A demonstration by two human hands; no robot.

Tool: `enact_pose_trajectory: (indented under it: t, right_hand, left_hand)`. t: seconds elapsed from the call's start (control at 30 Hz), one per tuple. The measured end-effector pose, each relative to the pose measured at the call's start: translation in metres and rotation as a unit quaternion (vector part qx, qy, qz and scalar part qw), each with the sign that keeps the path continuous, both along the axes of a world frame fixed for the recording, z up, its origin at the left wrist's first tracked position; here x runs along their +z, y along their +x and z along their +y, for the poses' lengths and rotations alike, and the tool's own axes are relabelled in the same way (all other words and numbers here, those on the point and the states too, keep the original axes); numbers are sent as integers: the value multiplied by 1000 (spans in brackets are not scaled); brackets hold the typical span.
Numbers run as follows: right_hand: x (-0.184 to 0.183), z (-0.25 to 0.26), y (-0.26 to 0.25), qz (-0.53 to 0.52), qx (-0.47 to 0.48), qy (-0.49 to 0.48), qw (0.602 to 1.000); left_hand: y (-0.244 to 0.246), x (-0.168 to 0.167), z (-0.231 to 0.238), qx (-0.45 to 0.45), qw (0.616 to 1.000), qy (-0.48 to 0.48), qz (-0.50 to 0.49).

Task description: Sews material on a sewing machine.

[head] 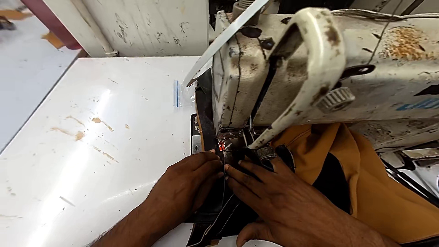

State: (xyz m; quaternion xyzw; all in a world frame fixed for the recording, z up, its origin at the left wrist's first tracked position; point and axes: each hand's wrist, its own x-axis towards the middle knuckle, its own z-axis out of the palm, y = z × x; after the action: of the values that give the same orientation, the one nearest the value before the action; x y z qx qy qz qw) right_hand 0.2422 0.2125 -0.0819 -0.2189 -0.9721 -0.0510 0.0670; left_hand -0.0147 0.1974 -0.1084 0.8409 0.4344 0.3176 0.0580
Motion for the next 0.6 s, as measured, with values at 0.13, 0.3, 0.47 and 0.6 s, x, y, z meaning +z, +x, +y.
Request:
enact_pose_trajectory:
  t: [0.13,0.3,0.47,0.6]
  right_hand:
    - [0,-1,1,12,7,2,1000]
    - [3,-1,1,28,-9,6,1000]
    - [6,6,-8,41,-50,14,998]
    - [-1,9,-13,20,-69,-1,997]
  left_hand:
    - [-1,0,0,-12,1000,2,7]
    - [2,1,-1,-6,1000,1,28]
    - [3,4,1,-11,999,-7,50]
    - [2,4,0,-17,998,-18,51]
